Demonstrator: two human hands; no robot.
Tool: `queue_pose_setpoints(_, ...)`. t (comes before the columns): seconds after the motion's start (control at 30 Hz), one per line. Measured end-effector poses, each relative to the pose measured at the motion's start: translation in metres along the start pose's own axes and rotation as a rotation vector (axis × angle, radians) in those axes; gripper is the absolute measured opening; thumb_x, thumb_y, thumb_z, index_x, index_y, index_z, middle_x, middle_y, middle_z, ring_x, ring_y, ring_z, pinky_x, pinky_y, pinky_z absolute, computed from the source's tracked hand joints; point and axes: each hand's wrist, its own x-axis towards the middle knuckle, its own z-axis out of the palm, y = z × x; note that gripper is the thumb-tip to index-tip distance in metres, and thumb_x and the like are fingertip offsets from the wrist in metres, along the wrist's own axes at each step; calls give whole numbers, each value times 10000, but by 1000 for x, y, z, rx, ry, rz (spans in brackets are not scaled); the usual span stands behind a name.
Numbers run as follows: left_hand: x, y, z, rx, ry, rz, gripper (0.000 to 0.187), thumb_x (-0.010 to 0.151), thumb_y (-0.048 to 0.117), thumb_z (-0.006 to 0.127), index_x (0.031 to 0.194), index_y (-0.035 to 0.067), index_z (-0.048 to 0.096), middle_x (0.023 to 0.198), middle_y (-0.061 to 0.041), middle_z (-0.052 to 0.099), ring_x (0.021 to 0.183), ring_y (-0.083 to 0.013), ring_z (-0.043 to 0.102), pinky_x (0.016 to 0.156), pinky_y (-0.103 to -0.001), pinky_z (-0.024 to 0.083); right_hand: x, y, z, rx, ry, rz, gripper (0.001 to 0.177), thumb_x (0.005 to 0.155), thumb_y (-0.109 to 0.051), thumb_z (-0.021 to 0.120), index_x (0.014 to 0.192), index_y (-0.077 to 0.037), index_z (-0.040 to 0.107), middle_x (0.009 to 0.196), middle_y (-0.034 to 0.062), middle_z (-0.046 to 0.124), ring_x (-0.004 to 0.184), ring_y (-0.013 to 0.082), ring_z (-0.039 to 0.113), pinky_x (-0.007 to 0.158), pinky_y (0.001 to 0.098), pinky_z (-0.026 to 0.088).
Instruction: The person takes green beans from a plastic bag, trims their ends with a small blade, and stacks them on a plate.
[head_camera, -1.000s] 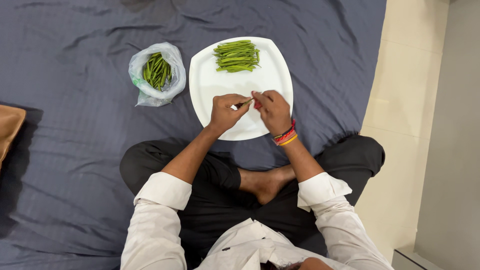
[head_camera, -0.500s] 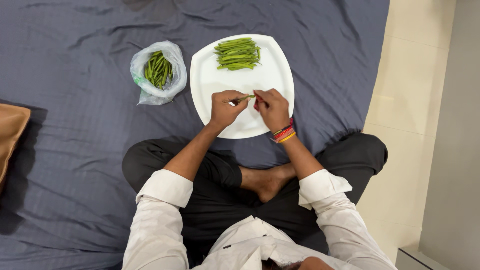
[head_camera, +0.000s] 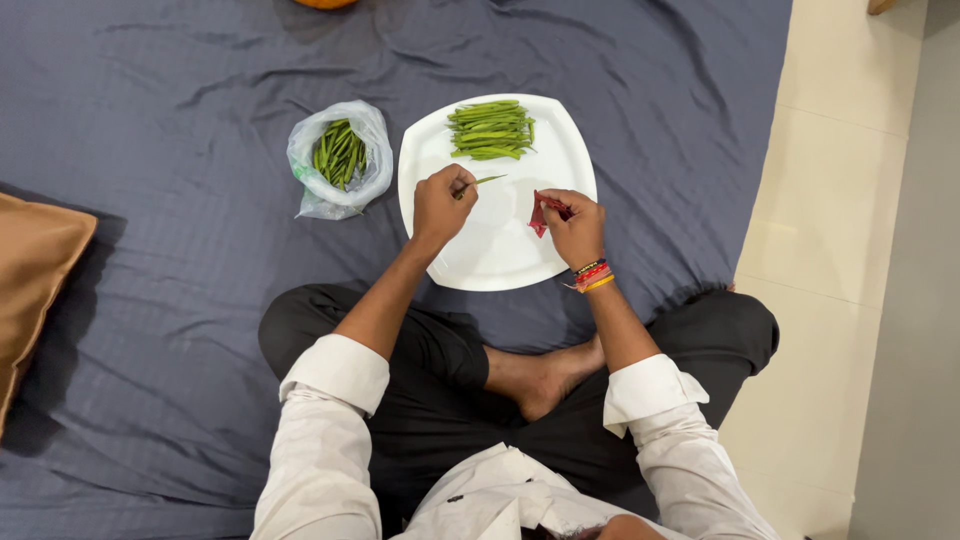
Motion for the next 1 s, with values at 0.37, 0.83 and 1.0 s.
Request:
queue_pose_setpoints(0.37, 71, 16, 14, 431, 319, 471, 139, 827, 98, 812, 956, 145, 830, 1224, -50, 717, 1197, -285, 553, 991, -467, 386, 2, -3, -5, 32, -8, -3, 220, 874, 36, 667, 1058, -8, 779, 901, 105, 783, 778, 124, 745, 716, 240, 588)
queue_pose_setpoints(0.83, 62, 11, 19, 627, 277, 441, 304, 871, 97, 777, 1158, 194, 804, 1474, -123, 570, 1378, -333, 443, 1076, -536, 301, 1, -4, -4, 34, -20, 1, 232, 863, 30, 669, 1059, -21, 781, 909, 100, 783, 784, 119, 743, 717, 244, 587)
queue_pose_setpoints(1.0, 15, 48, -4, 538, 37, 257, 450, 780, 101, 783, 1229, 103, 755, 1445, -177, 568, 1347, -356, 419, 1044, -542, 304, 3, 13, 5, 299, -38, 186, 220, 934, 24, 624, 1116, 26, 747, 924, 75, 762, 775, 106, 725, 707, 252, 632)
